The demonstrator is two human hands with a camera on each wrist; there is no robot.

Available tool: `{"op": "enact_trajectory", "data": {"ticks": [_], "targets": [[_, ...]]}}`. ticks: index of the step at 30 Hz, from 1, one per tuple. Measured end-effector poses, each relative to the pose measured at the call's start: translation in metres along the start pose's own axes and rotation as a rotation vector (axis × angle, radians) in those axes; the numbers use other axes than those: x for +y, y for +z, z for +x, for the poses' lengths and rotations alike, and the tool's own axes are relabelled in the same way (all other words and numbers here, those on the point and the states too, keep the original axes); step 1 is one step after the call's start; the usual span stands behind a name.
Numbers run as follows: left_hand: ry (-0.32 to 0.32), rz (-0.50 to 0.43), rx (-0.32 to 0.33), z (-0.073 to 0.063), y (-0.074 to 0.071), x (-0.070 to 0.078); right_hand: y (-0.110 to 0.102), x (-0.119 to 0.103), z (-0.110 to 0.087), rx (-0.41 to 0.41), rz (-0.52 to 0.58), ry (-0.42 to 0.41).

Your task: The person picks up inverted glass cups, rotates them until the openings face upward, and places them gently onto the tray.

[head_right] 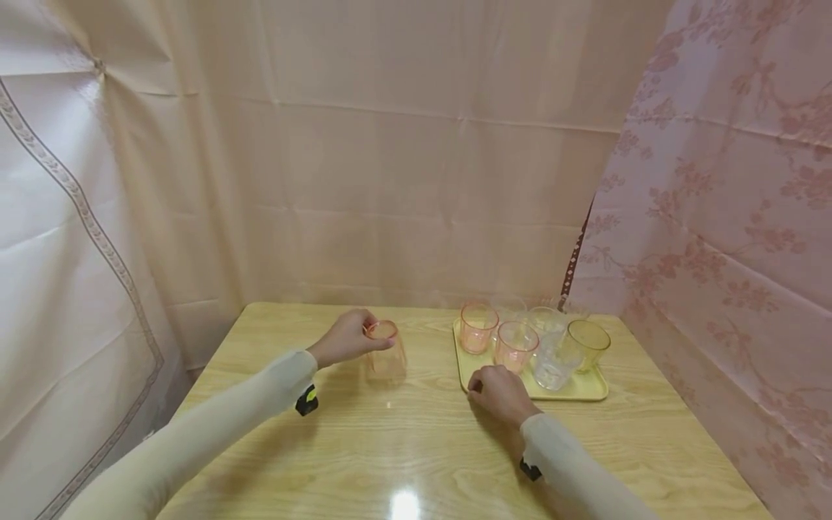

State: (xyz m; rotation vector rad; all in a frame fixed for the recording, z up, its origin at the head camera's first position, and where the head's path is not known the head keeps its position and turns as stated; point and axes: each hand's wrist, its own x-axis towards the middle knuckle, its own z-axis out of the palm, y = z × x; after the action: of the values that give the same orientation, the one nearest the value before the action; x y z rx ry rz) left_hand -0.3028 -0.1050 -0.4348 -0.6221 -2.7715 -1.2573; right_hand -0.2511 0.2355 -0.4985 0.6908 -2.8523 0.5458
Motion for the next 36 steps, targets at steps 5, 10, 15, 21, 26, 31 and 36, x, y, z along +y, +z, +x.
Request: {"op": "enact_trajectory", "data": {"ticks": [5,10,15,21,26,31,36], "targets": [[-0.010,-0.034,-0.023,-0.002,0.011,0.006,-0.002,-0.001,0.001,0.009,0.026,-0.016],[-0.049,-0.082,-0.039,-0.005,0.022,0.012,-0.003,-0.006,0.002,0.027,0.104,-0.033],[-0.137,-0.141,-0.030,-0.011,0.032,0.018,-0.005,-0.014,0.005,-0.038,0.328,0.024],[-0.182,-0.178,-0.027,-0.017,0.035,0.029,-0.010,-0.024,0.008,-0.121,0.629,0.253],[-0.210,-0.252,-0.052,-0.018,0.039,0.033,-0.012,-0.029,0.008,-0.153,0.880,0.355],[-0.223,-0.269,-0.063,-0.018,0.043,0.033,-0.014,-0.029,0.009,-0.171,1.042,0.393],[-0.224,-0.289,-0.115,-0.018,0.045,0.030,-0.018,-0.025,0.008,-0.145,1.139,0.405]]}}
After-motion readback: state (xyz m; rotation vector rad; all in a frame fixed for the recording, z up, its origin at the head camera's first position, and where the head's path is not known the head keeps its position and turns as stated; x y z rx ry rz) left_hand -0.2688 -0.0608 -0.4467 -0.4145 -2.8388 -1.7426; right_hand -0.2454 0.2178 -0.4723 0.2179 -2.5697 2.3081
